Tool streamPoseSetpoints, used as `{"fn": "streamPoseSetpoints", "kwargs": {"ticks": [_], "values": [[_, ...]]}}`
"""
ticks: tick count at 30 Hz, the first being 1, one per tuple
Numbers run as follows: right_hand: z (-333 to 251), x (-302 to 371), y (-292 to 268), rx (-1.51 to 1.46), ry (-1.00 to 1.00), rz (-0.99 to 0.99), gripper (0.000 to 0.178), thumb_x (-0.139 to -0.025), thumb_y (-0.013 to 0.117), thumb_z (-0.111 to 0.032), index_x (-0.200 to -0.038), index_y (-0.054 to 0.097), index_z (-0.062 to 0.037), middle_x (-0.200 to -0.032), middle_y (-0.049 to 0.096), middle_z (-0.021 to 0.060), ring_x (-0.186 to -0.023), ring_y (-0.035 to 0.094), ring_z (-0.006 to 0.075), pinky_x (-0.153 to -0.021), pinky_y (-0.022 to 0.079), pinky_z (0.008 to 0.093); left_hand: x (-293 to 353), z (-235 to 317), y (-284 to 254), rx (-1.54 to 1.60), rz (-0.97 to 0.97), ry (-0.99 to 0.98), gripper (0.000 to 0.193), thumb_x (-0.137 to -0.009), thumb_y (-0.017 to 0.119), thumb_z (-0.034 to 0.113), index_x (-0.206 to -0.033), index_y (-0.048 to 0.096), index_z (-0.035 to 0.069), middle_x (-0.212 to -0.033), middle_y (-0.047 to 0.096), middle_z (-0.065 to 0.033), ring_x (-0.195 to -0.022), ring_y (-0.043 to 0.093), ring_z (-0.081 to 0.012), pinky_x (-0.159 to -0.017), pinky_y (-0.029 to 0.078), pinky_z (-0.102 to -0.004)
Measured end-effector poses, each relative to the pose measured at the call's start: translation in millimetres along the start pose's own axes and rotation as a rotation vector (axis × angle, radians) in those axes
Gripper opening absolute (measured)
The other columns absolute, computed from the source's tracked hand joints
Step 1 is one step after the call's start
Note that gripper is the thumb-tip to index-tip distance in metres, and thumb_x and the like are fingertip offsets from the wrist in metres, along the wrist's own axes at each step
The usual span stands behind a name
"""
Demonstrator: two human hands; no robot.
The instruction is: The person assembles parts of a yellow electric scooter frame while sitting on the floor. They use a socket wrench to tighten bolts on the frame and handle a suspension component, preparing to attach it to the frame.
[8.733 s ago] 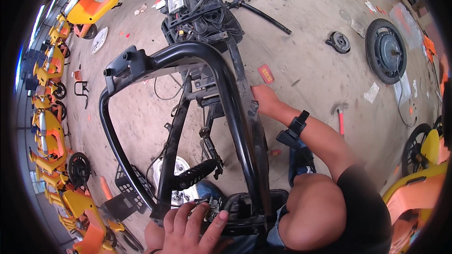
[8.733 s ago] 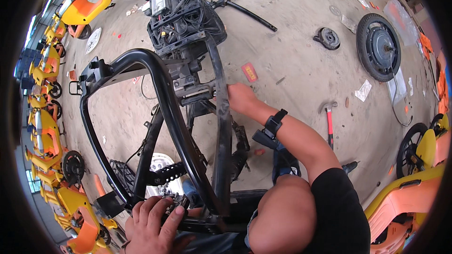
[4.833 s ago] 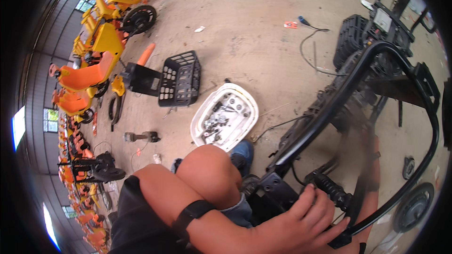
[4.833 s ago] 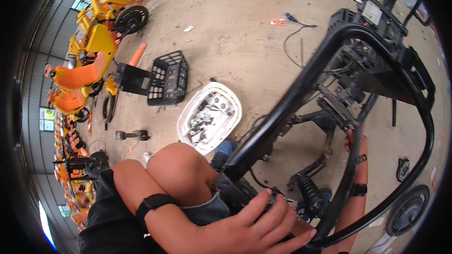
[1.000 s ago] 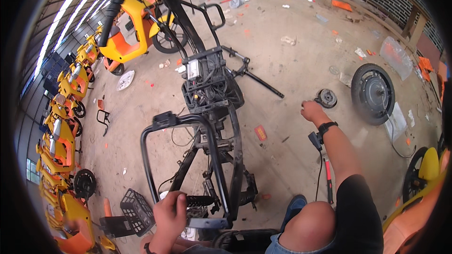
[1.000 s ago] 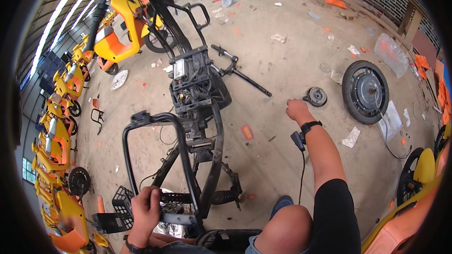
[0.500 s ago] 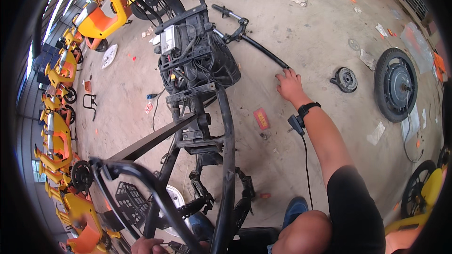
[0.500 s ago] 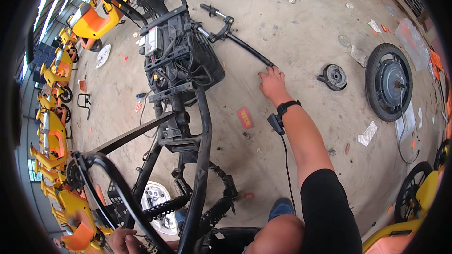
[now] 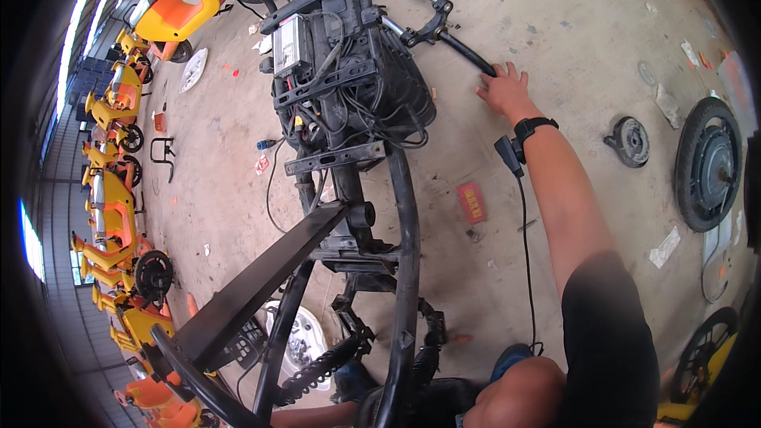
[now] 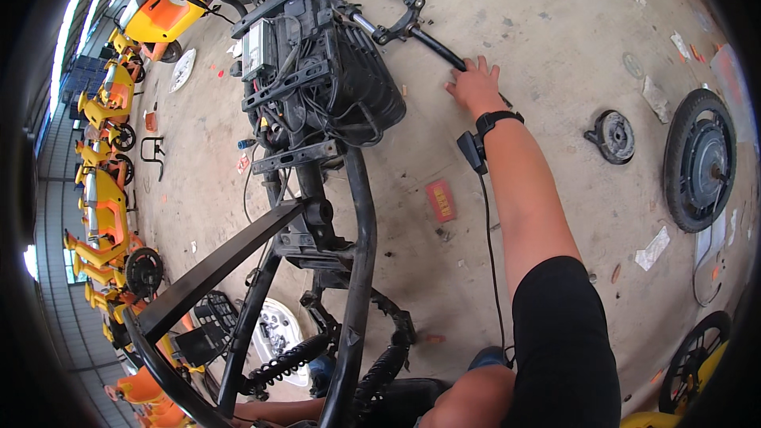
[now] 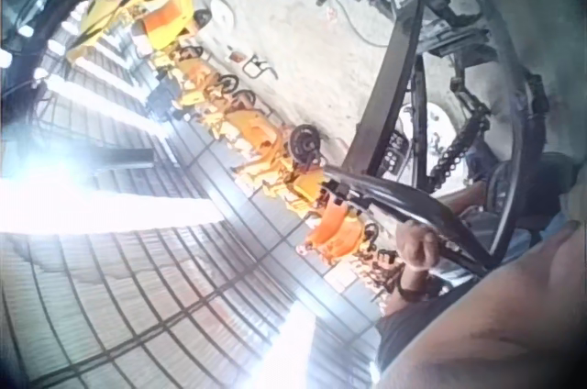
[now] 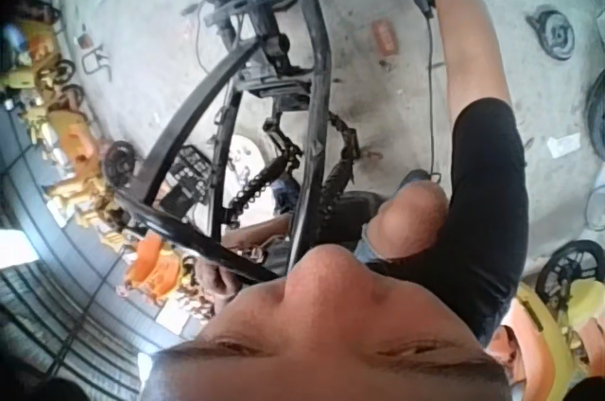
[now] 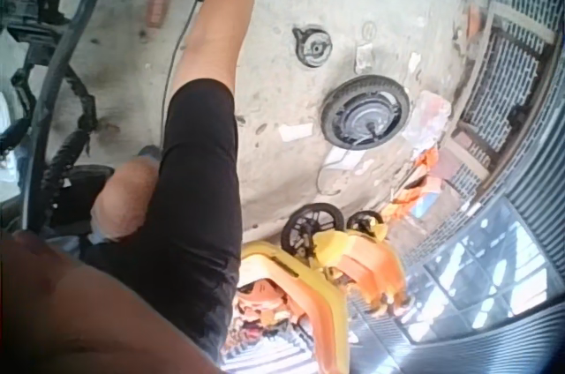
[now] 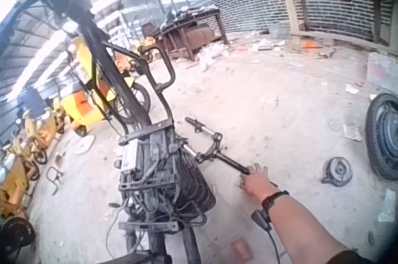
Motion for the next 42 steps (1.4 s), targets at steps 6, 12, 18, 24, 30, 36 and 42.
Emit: {"fn": "streamPoseSetpoints", "kwargs": {"ticks": [6, 12, 18, 24, 30, 36, 42], "values": [[-2, -4, 12, 0.097, -0.039, 0.057, 0.037, -0.103, 0.053, -0.036, -0.136, 0.064, -0.0239, -0.151, 0.047, 0.009, -0.147, 0.031, 0.0278, -0.121, 0.015, 0.0586, 6, 1, 0, -0.016, 0.014, -0.056, 0.016, -0.092, 0.057, 0.009, -0.092, 0.069, -0.001, -0.077, 0.067, -0.0166, -0.066, 0.062, -0.0338, -0.063, 0.049, -0.0425], [13, -12, 24, 0.123, -0.083, 0.184, 0.029, -0.1, 0.052, -0.021, -0.116, 0.076, -0.0164, -0.129, 0.061, 0.0084, -0.133, 0.048, 0.0263, -0.125, 0.01, 0.0522, 11, -1, 3, -0.045, 0.041, -0.051, 0.014, -0.091, 0.058, 0.007, -0.094, 0.068, -0.002, -0.079, 0.065, -0.0173, -0.068, 0.061, -0.0356, -0.063, 0.048, -0.0444], [4, -10, 18, 0.194, -0.092, 0.177, 0.025, -0.095, 0.055, -0.014, -0.099, 0.079, -0.0105, -0.114, 0.068, 0.0113, -0.121, 0.057, 0.0268, -0.124, 0.013, 0.0536, 11, 1, 6, 0.033, 0.075, -0.03, 0.017, -0.092, 0.055, 0.011, -0.091, 0.068, -0.001, -0.077, 0.069, -0.0159, -0.064, 0.064, -0.0326, -0.062, 0.051, -0.0402], [-14, -22, 9, -0.02, 0.087, 0.278, 0.029, -0.09, 0.062, -0.014, -0.118, 0.07, -0.0072, -0.113, 0.068, 0.0116, -0.122, 0.056, 0.0289, -0.117, 0.023, 0.0559, 16, 0, 4, -0.008, 0.103, -0.098, 0.015, -0.091, 0.058, 0.009, -0.089, 0.072, 0.002, -0.072, 0.065, -0.0111, -0.06, 0.059, -0.0275, -0.058, 0.045, -0.0386], [-10, -37, 34, 0.08, 0.057, 0.365, 0.028, -0.089, 0.063, -0.013, -0.115, 0.069, -0.0055, -0.109, 0.067, 0.0094, -0.114, 0.056, 0.0273, -0.105, 0.034, 0.0473, 15, 3, -1, 0.015, 0.06, -0.126, 0.016, -0.092, 0.056, 0.01, -0.09, 0.07, 0.002, -0.073, 0.066, -0.0112, -0.061, 0.059, -0.0276, -0.059, 0.046, -0.0394], [-7, -40, 34, 0.184, -0.013, 0.471, 0.021, -0.084, 0.062, -0.01, -0.101, 0.073, -0.0049, -0.1, 0.066, 0.0108, -0.103, 0.059, 0.0285, -0.097, 0.037, 0.0425, 12, 4, 3, 0.029, 0.057, -0.135, 0.02, -0.094, 0.055, 0.016, -0.094, 0.067, -0.001, -0.078, 0.07, -0.0142, -0.065, 0.065, -0.0299, -0.064, 0.052, -0.0395], [-1, -17, 43, 0.348, -0.099, 0.538, 0.015, -0.08, 0.064, -0.012, -0.088, 0.074, -0.0056, -0.091, 0.066, 0.0137, -0.094, 0.062, 0.0302, -0.091, 0.039, 0.0425, 11, 5, 3, -0.005, 0.077, -0.103, 0.021, -0.095, 0.056, 0.017, -0.09, 0.067, 0.0, -0.073, 0.068, -0.0142, -0.061, 0.064, -0.0297, -0.06, 0.051, -0.0387]]}}
Point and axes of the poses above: each hand's wrist, its own x-axis away from the middle knuckle, its own y-axis out of the palm, z = x × y, the point moved 2 cm from there along -x, towards the middle knuckle
